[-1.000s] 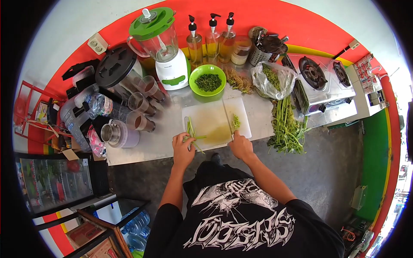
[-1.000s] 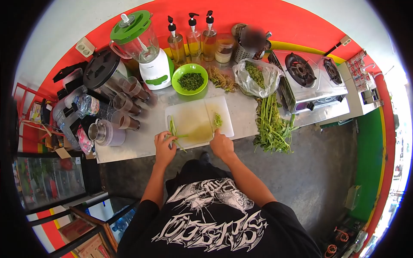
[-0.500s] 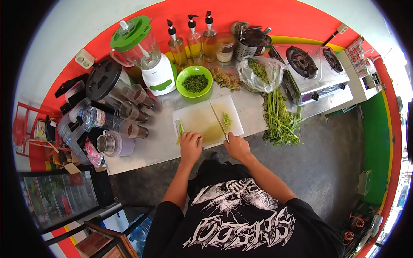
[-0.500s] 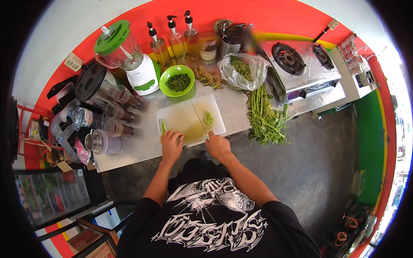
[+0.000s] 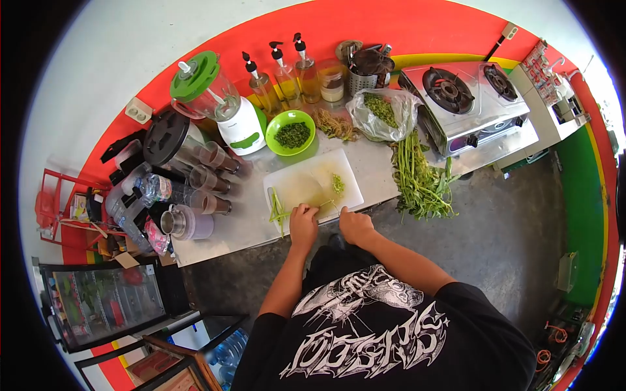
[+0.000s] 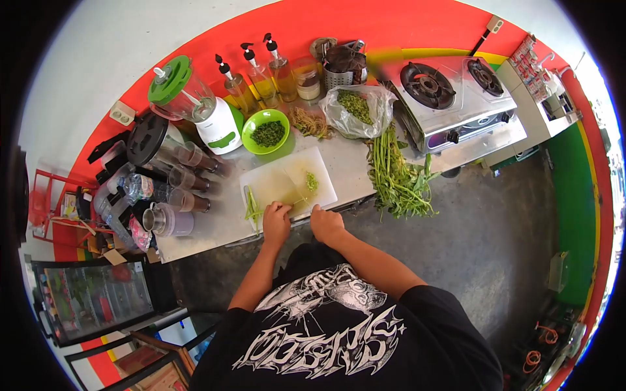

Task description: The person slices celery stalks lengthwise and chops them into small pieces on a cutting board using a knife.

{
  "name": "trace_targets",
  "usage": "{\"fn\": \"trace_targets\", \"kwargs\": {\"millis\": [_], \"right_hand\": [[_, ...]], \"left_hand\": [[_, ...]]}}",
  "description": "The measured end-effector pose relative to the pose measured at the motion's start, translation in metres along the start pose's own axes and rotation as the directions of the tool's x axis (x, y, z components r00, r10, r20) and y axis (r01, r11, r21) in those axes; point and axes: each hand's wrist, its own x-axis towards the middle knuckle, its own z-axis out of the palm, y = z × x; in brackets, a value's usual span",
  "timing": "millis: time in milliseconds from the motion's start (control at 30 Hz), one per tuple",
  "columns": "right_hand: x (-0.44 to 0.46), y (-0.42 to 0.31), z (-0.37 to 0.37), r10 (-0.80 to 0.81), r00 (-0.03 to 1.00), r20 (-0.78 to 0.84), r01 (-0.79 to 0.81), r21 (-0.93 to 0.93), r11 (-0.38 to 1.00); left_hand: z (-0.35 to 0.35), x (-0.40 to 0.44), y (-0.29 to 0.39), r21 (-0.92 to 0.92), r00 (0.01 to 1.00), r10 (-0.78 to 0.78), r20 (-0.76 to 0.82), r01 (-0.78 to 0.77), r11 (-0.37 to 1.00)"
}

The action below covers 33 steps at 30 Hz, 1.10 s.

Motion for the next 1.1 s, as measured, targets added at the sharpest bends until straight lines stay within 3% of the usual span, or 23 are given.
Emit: {"fn": "trace_targets", "kwargs": {"millis": [267,367,433,833,1000,1100], "right_hand": [[0.026,0.003,-0.005,0.024,0.998,0.053,-0.022,-0.041,0.999],[0.013,-0.001,-0.015,0.006,0.989,0.147,0.007,-0.092,0.996],[0.016,-0.002,-0.017,0.030,0.979,0.202,-0.028,-0.014,1.000],[0.027,-0.010,-0.025,0.051,0.968,0.248,-0.040,-0.048,0.998],[0.030,-0.013,-0.031,0.052,0.963,0.265,-0.029,-0.091,0.995],[0.027,-0.021,-0.028,0.088,0.959,0.270,-0.057,-0.119,0.991]], "left_hand": [[-0.002,0.005,0.003,-0.009,0.985,-0.162,0.055,0.163,0.987],[-0.004,0.003,0.003,-0.043,0.973,-0.213,0.087,0.217,0.975],[-0.004,0.004,0.003,-0.054,0.968,-0.235,0.093,0.240,0.969],[-0.018,0.019,0.009,-0.070,0.935,-0.269,0.230,0.292,0.954],[-0.018,0.019,-0.002,-0.175,0.910,-0.282,0.305,0.345,0.922],[-0.017,0.015,-0.003,-0.186,0.924,-0.278,0.263,0.332,0.925]]}}
